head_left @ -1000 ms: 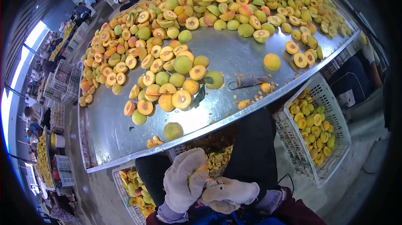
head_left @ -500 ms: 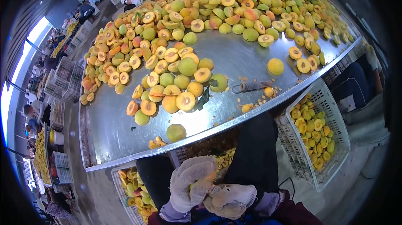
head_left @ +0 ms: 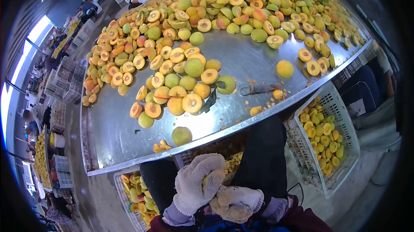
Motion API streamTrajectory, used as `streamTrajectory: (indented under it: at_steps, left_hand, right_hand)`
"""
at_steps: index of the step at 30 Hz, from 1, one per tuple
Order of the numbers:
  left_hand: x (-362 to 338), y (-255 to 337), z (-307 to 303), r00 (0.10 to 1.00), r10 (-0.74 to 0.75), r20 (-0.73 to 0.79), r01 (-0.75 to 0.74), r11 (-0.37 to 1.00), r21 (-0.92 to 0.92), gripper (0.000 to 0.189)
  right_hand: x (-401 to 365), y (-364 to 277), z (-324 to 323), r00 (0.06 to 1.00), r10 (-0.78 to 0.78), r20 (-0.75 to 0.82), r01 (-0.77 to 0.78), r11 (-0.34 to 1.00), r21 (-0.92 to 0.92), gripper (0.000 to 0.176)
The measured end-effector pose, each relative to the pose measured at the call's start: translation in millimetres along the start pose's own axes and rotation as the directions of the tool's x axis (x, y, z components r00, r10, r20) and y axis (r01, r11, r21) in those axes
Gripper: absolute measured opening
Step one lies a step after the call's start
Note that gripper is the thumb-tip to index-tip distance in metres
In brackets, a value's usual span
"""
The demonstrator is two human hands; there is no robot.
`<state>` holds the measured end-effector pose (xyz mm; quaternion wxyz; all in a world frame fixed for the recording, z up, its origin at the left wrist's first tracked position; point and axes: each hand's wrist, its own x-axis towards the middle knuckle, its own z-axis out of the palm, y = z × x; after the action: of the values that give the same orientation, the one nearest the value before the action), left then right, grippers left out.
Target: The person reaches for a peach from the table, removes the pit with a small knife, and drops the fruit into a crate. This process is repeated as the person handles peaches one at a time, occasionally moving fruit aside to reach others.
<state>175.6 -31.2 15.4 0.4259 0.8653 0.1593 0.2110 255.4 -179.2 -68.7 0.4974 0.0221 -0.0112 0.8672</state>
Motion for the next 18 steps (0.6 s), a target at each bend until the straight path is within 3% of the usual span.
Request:
streamTrajectory:
  at_steps: [1,2,3,4,6,7,8,9,10,11,13,15,16,18]
  left_hand:
    - [-1,3,2,1.0,-0.001,0.0,0.001,1.0,-0.005,0.02]
    - [-2,7,4,0.991,-0.135,-0.014,0.133,0.986,-0.101,0.021]
    - [-4,9,4,0.963,-0.268,-0.014,0.26,0.946,-0.196,0.022]
    - [-5,6,5,0.963,-0.268,-0.015,0.26,0.945,-0.197,0.022]
    - [-6,-2,7,0.997,-0.018,-0.072,0.001,0.976,-0.22,0.038]
    - [-7,0,9,0.997,-0.021,-0.068,0.005,0.975,-0.222,0.038]
    - [-8,2,11,0.964,-0.263,0.022,0.24,0.837,-0.492,0.043]
    - [-8,4,12,0.877,-0.451,0.169,0.431,0.58,-0.691,0.047]
    - [-6,4,12,0.878,-0.449,0.167,0.429,0.582,-0.691,0.047]
    - [-4,5,12,0.856,-0.481,0.192,0.45,0.507,-0.736,0.05]
    - [-6,6,13,0.83,-0.516,0.214,0.464,0.425,-0.777,0.053]
    - [-6,3,15,0.695,-0.635,0.337,0.506,0.1,-0.857,0.05]
    - [-5,0,14,0.697,-0.636,0.33,0.501,0.104,-0.859,0.05]
    - [-5,-6,9,0.607,-0.697,0.381,0.443,-0.101,-0.891,0.047]
  right_hand:
    - [-1,1,-6,0.978,0.095,0.186,-0.135,0.967,0.216,0.028]
    - [-4,7,-6,0.979,0.095,0.182,-0.135,0.967,0.218,0.028]
    - [-7,14,-3,1.0,0.008,-0.019,-0.006,0.994,0.111,0.029]
    - [-9,19,1,0.974,-0.103,-0.204,0.1,0.995,-0.023,0.031]
    - [-7,12,15,0.978,-0.078,-0.192,0.087,0.996,0.038,0.029]
    - [-6,8,21,0.982,-0.055,-0.179,0.075,0.992,0.102,0.028]
    - [-5,6,22,0.982,-0.055,-0.181,0.075,0.991,0.106,0.028]
    - [-4,2,20,0.996,-0.036,-0.083,0.046,0.991,0.122,0.026]
    - [-2,-2,20,1.0,-0.018,0.016,0.016,0.991,0.135,0.025]
    - [0,-6,24,1.0,-0.019,0.016,0.017,0.991,0.135,0.025]
    - [3,-11,32,0.998,-0.067,-0.006,0.066,0.995,-0.078,0.026]
    - [4,-16,33,1.0,0.004,0.022,-0.002,0.994,-0.107,0.025]
    - [3,-19,33,0.997,0.065,0.044,-0.059,0.989,-0.135,0.025]
    - [1,-22,33,0.977,0.193,0.088,-0.173,0.966,-0.191,0.024]
